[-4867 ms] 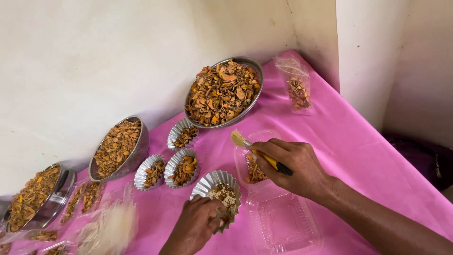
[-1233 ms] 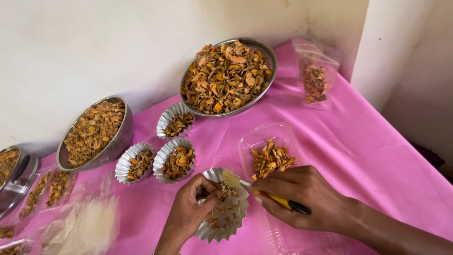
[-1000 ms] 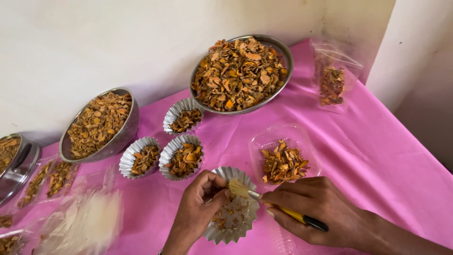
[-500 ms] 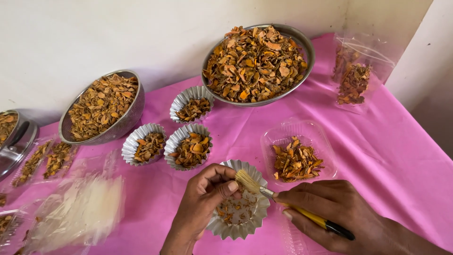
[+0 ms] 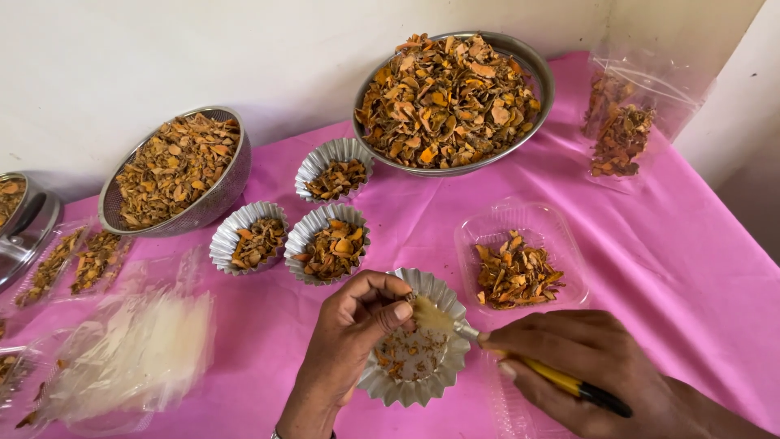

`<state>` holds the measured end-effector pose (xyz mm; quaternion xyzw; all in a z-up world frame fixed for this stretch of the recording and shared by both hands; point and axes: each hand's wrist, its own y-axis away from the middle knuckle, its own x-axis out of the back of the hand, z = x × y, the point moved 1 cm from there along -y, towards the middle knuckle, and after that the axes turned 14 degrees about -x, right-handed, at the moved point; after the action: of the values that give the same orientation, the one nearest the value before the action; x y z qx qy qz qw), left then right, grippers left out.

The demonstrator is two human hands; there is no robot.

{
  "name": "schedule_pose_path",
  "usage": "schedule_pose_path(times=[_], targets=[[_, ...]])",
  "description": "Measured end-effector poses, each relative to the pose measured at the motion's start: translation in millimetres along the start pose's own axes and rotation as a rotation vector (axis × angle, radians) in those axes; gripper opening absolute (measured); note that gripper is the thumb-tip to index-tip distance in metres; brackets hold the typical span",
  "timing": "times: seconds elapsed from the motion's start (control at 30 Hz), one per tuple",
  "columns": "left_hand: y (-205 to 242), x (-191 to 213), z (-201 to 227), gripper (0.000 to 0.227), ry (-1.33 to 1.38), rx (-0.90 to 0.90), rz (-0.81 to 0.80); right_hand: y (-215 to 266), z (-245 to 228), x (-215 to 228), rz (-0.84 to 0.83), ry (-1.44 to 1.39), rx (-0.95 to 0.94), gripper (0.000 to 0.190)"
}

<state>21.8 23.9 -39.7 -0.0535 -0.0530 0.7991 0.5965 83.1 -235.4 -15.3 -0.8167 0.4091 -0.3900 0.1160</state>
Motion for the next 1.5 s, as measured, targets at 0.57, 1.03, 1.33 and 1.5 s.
schedule_pose_path(times=[0.57, 1.03, 1.33, 1.5], targets=[[0, 1, -6, 0.025, -0.016, -0.013, -0.018, 0, 0, 4, 0.016, 0.028, 0.012, 0.029], [0, 2, -5, 0.021, -0.075, -0.037, -0.032, 0, 2, 2, -0.043, 0.02, 0.015, 0.026], [1, 3, -3, 0.018, -0.08, -0.081, -0.084, -2, 0, 3, -0.012, -0.026, 0.051, 0.025], [1, 3, -1, 0.023, -0.064, -0.015, -0.007, 0, 15, 6, 0.119, 0.097, 0.121, 0.023]])
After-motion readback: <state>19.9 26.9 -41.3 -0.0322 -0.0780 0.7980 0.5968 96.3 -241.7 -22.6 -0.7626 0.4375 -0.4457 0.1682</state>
